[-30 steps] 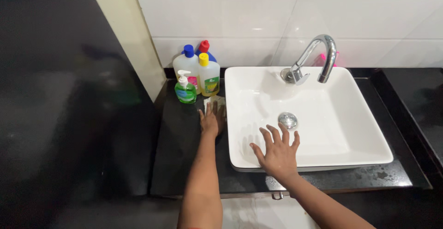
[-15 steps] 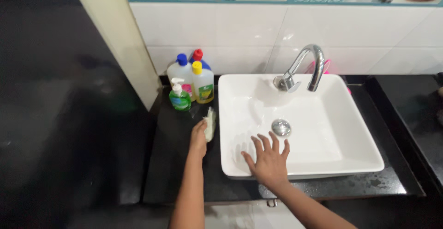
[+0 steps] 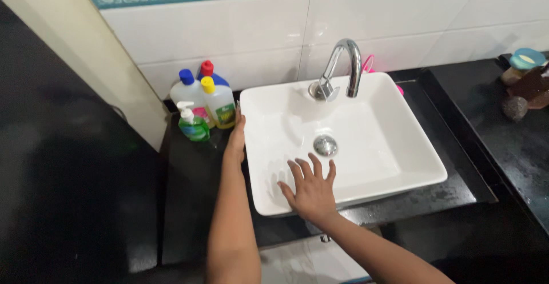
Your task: The person cleans a white bathroom sink and the surrounding black countertop using a white cloth. They wipe the sink basin, faucet, and countertop, rinse the cloth under running water, and wring it out multiple times.
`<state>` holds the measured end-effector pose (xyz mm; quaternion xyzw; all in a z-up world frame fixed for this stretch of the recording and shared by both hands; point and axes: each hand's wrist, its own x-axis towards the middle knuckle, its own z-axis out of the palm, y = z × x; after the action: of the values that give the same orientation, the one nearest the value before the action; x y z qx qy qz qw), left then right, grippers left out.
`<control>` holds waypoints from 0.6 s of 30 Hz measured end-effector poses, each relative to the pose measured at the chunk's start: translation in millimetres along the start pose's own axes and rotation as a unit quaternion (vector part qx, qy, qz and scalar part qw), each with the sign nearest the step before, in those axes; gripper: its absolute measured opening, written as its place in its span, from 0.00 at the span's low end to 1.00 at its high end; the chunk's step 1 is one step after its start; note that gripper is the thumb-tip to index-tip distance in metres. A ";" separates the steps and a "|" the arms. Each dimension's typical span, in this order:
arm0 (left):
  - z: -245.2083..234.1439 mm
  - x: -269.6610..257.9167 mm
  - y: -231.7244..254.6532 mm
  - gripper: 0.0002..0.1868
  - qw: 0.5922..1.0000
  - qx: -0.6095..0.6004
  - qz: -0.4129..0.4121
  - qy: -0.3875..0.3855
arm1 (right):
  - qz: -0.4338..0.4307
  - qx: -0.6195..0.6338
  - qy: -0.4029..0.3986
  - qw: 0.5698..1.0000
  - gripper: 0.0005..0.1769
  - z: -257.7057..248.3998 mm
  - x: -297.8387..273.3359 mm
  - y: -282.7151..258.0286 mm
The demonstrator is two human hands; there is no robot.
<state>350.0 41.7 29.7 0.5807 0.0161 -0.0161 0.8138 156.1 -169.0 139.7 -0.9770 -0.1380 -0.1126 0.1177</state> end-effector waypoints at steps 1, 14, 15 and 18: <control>3.0 -24.3 0.4 0.37 1.000 0.000 0.004 -0.009 | -0.001 0.004 0.006 1.000 0.33 0.8 -2.5 0.0; 91.0 -260.9 -77.0 0.37 0.973 -0.036 0.102 0.206 | 0.006 0.084 0.003 0.996 0.31 17.1 -4.8 12.0; 105.1 -259.8 -81.2 0.39 0.965 -0.065 0.077 0.243 | -0.009 0.128 0.001 0.992 0.31 18.7 -3.9 16.0; 147.2 -248.9 -79.4 0.47 0.924 -0.108 0.059 0.361 | -0.051 0.252 -0.040 0.965 0.28 21.8 3.9 34.2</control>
<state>98.9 -121.4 13.7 0.4561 0.2761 0.2446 0.8099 174.0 -194.3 113.3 -0.9110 -0.2158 -0.0407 0.3489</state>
